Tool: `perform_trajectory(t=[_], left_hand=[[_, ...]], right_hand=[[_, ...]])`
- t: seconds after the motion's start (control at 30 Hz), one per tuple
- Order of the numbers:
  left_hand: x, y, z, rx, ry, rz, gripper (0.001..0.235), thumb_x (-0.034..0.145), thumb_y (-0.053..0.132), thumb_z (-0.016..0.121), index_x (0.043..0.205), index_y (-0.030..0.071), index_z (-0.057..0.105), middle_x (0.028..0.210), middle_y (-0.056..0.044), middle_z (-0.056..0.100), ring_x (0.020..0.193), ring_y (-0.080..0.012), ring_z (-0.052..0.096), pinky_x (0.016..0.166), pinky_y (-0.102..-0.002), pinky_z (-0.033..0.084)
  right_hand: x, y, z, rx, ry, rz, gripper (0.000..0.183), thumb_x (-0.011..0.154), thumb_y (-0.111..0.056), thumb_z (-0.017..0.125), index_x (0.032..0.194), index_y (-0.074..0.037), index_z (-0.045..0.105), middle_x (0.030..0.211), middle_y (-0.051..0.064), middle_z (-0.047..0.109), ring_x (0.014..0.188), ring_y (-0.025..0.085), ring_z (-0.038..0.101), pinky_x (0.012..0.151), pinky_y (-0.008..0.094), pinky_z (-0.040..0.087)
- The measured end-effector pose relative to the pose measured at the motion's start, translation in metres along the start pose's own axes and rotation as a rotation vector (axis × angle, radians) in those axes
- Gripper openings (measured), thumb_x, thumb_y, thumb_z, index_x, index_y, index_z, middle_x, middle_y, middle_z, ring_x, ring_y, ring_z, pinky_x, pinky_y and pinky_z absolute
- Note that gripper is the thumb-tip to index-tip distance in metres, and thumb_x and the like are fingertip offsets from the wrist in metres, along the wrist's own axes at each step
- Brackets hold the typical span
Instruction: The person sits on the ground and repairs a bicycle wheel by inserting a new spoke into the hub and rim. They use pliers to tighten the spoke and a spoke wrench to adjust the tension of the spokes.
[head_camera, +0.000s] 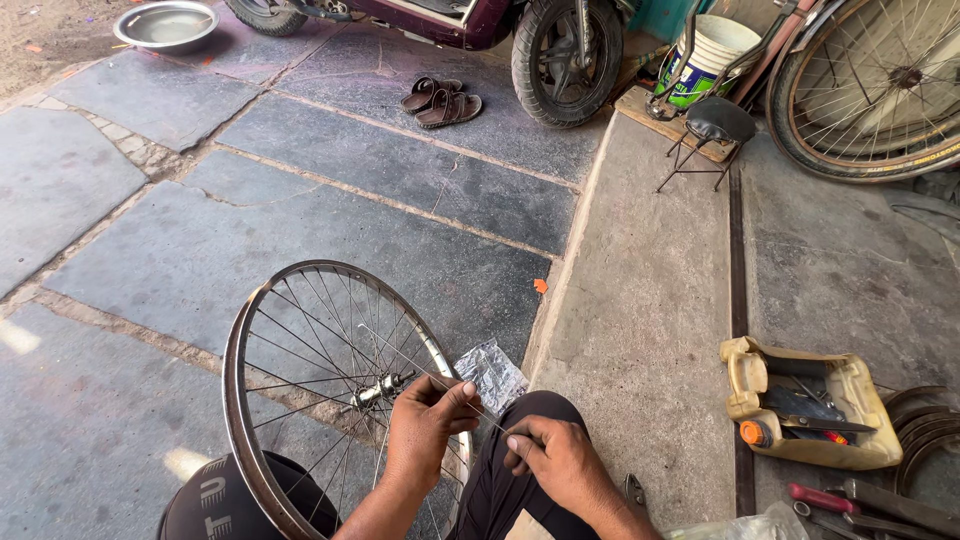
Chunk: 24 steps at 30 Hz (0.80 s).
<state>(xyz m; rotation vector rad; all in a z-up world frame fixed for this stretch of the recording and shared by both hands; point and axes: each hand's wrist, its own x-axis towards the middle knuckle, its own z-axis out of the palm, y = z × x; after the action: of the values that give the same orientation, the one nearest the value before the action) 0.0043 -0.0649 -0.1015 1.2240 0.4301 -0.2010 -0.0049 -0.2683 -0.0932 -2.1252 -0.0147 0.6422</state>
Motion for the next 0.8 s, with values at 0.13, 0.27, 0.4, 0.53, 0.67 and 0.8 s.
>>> perform_trajectory(t=[0.13,0.27,0.4,0.53,0.67,0.8], left_hand=[[-0.004,0.007,0.0,-0.125,-0.12,-0.017,0.026,0.091,0.013,0.062,0.116,0.009,0.064,0.106,-0.01,0.077,0.101,-0.0158,0.076,0.089,-0.032,0.063],[-0.003,0.005,0.002,-0.103,-0.083,-0.038,0.018,0.092,0.013,0.066,0.107,0.002,0.066,0.099,-0.015,0.077,0.094,-0.0212,0.078,0.084,-0.037,0.065],[0.0,-0.002,0.001,-0.02,0.001,-0.014,0.023,0.096,0.012,0.072,0.107,-0.008,0.065,0.097,-0.021,0.075,0.091,-0.0288,0.076,0.083,-0.042,0.065],[-0.004,0.008,0.001,-0.199,-0.08,-0.055,0.025,0.09,0.015,0.063,0.114,0.007,0.065,0.104,-0.011,0.077,0.096,-0.0184,0.077,0.086,-0.034,0.065],[-0.006,0.011,0.003,-0.091,-0.063,0.008,0.019,0.092,0.015,0.064,0.107,0.003,0.067,0.098,-0.013,0.077,0.092,-0.02,0.079,0.084,-0.036,0.063],[-0.005,0.009,0.004,-0.035,0.062,-0.08,0.019,0.098,0.012,0.067,0.107,-0.004,0.064,0.094,-0.018,0.072,0.089,-0.0272,0.074,0.079,-0.041,0.063]], right_hand=[[0.001,0.002,0.0,0.001,0.006,0.029,0.02,0.099,-0.02,0.062,0.099,-0.004,0.074,0.079,0.004,0.08,0.075,0.011,0.08,0.072,0.029,0.064],[0.002,0.001,-0.003,0.009,-0.006,0.035,0.02,0.099,-0.021,0.062,0.1,-0.005,0.074,0.079,0.004,0.08,0.075,0.011,0.08,0.073,0.029,0.064],[0.0,0.0,0.0,-0.034,-0.035,0.033,0.02,0.1,-0.022,0.061,0.101,-0.007,0.074,0.08,0.003,0.08,0.076,0.01,0.08,0.073,0.029,0.065],[0.002,0.002,-0.001,-0.067,-0.018,0.053,0.02,0.1,-0.022,0.061,0.101,-0.007,0.073,0.08,0.002,0.08,0.078,0.01,0.08,0.074,0.029,0.065],[0.003,0.004,-0.003,-0.048,-0.015,0.071,0.02,0.1,-0.023,0.06,0.102,-0.008,0.073,0.081,0.002,0.08,0.078,0.01,0.08,0.074,0.029,0.065],[0.001,0.002,-0.002,-0.079,-0.011,0.06,0.02,0.1,-0.023,0.061,0.102,-0.008,0.073,0.081,0.002,0.08,0.078,0.009,0.08,0.075,0.029,0.065]])
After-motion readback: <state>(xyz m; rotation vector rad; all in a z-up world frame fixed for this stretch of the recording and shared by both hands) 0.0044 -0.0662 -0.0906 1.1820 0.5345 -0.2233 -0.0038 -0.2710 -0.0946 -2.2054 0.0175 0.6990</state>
